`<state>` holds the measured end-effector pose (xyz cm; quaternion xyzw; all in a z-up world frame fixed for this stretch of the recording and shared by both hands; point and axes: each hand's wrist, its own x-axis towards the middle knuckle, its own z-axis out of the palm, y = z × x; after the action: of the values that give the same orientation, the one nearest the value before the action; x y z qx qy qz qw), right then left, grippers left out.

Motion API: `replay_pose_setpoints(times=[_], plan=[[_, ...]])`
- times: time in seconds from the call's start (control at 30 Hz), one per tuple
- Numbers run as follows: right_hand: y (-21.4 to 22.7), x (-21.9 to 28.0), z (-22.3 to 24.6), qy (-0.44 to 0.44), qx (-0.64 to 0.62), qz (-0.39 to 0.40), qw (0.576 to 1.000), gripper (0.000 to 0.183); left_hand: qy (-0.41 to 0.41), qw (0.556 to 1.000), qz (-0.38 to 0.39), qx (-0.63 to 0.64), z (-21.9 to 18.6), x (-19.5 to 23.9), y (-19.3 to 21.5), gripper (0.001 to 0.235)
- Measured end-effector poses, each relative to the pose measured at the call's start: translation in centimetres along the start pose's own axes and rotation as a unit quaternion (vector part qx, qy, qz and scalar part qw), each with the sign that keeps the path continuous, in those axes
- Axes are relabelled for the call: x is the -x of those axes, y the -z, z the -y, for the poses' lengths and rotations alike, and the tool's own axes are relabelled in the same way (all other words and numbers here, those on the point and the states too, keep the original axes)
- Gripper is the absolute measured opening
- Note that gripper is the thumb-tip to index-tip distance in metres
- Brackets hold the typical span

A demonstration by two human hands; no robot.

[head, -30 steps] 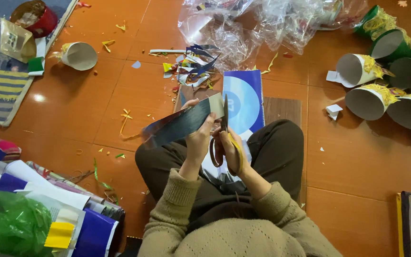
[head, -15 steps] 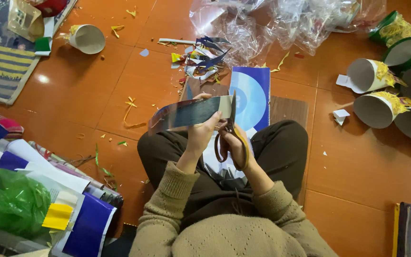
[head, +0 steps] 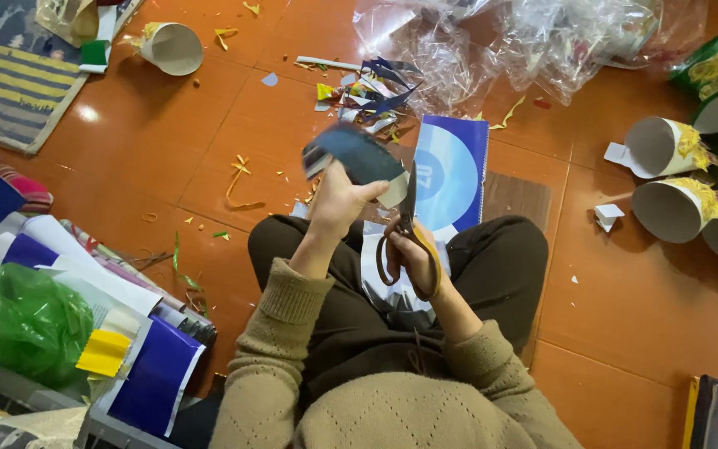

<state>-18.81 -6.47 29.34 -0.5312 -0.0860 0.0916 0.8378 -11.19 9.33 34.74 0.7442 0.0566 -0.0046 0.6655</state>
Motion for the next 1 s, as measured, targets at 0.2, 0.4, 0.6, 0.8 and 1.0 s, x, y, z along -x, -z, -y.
replay_pose_setpoints(times=[0.2,0.4,0.6,0.8,1.0], plan=[[-0.8,-0.2,-1.1,-0.01,-0.035,-0.035,0.999,0.03,-0.062,0.997,-0.035,-0.008,1.9,0.2,-2.2,0.062],[-0.8,-0.2,-0.1,0.02,0.031,0.017,0.999,0.023,-0.108,0.994,0.011,0.017,2.7,-0.2,-1.3,0.072],[-0.4,0.3,1.0,-0.025,0.092,0.057,0.994,0.017,-0.107,0.978,0.084,-0.161,-0.2,0.9,1.1,0.089],[-0.4,0.1,1.9,-0.051,0.101,0.086,0.99,0.018,-0.132,0.957,0.131,-0.222,0.7,-0.6,2.9,0.085],[-2.1,0.1,2.1,-0.017,0.154,0.123,0.98,0.025,-0.108,0.944,0.159,-0.27,2.5,-0.3,3.1,0.089]])
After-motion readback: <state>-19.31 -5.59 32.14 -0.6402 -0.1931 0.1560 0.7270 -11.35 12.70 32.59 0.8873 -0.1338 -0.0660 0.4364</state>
